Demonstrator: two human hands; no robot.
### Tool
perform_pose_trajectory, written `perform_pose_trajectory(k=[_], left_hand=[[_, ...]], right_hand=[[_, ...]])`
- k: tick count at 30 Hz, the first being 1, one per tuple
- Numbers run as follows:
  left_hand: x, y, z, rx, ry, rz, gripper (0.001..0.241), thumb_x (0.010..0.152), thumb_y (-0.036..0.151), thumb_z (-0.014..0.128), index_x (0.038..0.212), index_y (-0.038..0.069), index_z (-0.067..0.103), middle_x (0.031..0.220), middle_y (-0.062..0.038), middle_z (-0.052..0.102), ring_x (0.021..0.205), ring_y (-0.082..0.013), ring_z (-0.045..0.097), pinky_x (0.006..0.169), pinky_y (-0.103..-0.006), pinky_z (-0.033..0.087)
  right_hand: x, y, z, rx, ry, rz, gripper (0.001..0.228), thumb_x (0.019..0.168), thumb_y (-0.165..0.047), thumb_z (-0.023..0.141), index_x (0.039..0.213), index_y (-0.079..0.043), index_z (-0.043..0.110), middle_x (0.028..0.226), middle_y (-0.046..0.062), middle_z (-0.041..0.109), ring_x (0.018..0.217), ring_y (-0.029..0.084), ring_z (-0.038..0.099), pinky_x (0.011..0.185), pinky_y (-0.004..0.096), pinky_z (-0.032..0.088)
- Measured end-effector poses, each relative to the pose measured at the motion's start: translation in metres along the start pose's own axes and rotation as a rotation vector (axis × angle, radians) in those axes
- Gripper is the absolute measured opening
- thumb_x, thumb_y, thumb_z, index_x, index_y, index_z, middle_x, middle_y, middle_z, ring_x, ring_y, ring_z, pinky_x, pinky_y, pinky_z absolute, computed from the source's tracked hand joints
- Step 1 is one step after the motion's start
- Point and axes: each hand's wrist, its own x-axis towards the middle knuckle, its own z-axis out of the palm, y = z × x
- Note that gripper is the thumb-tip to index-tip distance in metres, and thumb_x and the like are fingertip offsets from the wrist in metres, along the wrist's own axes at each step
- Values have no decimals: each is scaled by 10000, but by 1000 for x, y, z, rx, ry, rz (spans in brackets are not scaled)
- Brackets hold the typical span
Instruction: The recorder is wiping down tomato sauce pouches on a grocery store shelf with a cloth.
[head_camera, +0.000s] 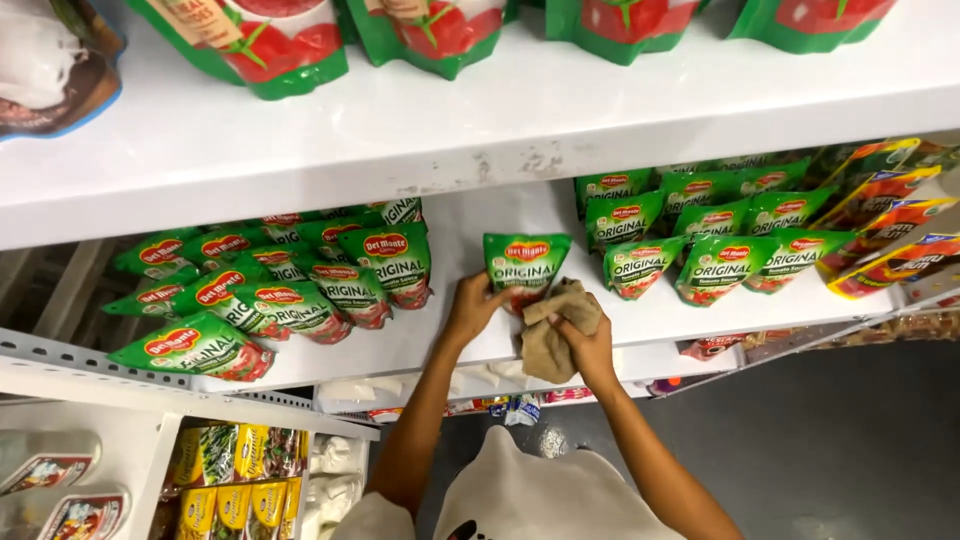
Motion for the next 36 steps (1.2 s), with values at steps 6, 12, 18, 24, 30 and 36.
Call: perform_pose_trajectory(k=[6,12,18,24,30,36], left_hand=[[97,-32,8,-127,109,58,228,848,139,835,907,-28,692,676,-130,701,617,-210,699,628,-360,571],[173,-48,18,-313,121,67,248,860,132,869,937,-28,696,726,-159,725,533,-238,735,462,-319,625],[212,-69,23,-243,39,48,392,800,182,914,1057,43,652,884,-126,696,706,-223,698,590,-321,613],[221,-106,14,-172,13,-14,610,729,241,969,1201,128,600,1072,-86,661,912,-205,655,744,-323,598],[230,-137,26,-94,11,-89,841,657,300,1023,1345,213,549,1261,-47,626,1119,-186,612,897,-325,583],[231,-156,25,-14,14,-152,1077,585,358,1079,1490,299,498,1450,-7,591,1326,-167,569,1050,-327,569]], right_hand=[[-3,0,-1,-101,-112,-32,388,757,-105,870,1113,-102,715,960,148,773,938,255,725,873,467,559],[-4,-14,-1,-87,-144,-64,387,730,-120,887,1076,-97,713,916,141,772,882,244,703,852,463,556],[1,-13,-7,-133,-188,-90,404,702,-139,909,1054,-106,714,903,139,785,864,255,735,830,459,565],[-1,-15,-7,-107,-211,-113,381,720,-129,887,1057,-97,711,888,148,777,855,250,708,829,470,555],[1,-11,-8,-116,-225,-144,379,738,-124,882,1075,-91,711,893,153,777,855,257,710,825,476,558],[0,-7,-6,-100,-213,-149,376,727,-89,873,1072,-73,723,894,151,775,861,236,705,830,465,556]])
